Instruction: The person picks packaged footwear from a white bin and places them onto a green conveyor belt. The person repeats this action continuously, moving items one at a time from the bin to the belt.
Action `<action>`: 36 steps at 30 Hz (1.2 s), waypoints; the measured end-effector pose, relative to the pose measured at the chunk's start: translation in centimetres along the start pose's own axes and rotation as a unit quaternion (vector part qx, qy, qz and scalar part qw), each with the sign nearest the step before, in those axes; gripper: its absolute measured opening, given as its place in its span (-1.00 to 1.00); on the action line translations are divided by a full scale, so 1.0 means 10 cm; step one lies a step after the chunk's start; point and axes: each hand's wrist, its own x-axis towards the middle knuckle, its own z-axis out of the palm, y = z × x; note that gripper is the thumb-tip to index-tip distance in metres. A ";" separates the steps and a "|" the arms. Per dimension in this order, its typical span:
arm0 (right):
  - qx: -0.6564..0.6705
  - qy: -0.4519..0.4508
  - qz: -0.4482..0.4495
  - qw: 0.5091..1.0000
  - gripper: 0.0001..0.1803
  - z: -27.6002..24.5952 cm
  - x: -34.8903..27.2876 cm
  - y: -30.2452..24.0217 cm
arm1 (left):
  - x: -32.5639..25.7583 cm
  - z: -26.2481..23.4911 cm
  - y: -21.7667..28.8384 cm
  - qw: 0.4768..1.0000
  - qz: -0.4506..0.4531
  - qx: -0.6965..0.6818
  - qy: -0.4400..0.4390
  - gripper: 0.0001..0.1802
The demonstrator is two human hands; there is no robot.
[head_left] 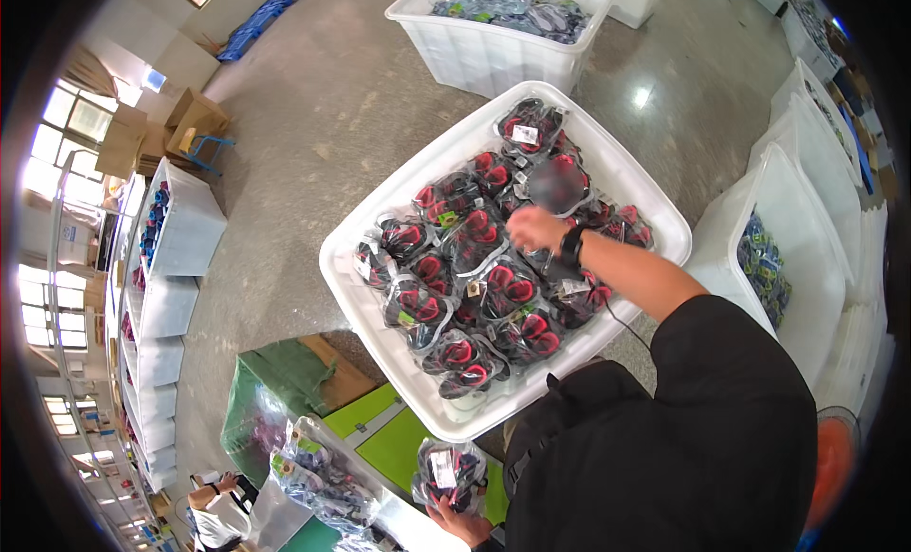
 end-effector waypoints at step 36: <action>0.325 0.236 -0.087 0.912 -0.46 -1.55 -0.47 -0.11 | 0.48 0.47 0.31 0.950 -0.201 -0.004 -0.241 -0.57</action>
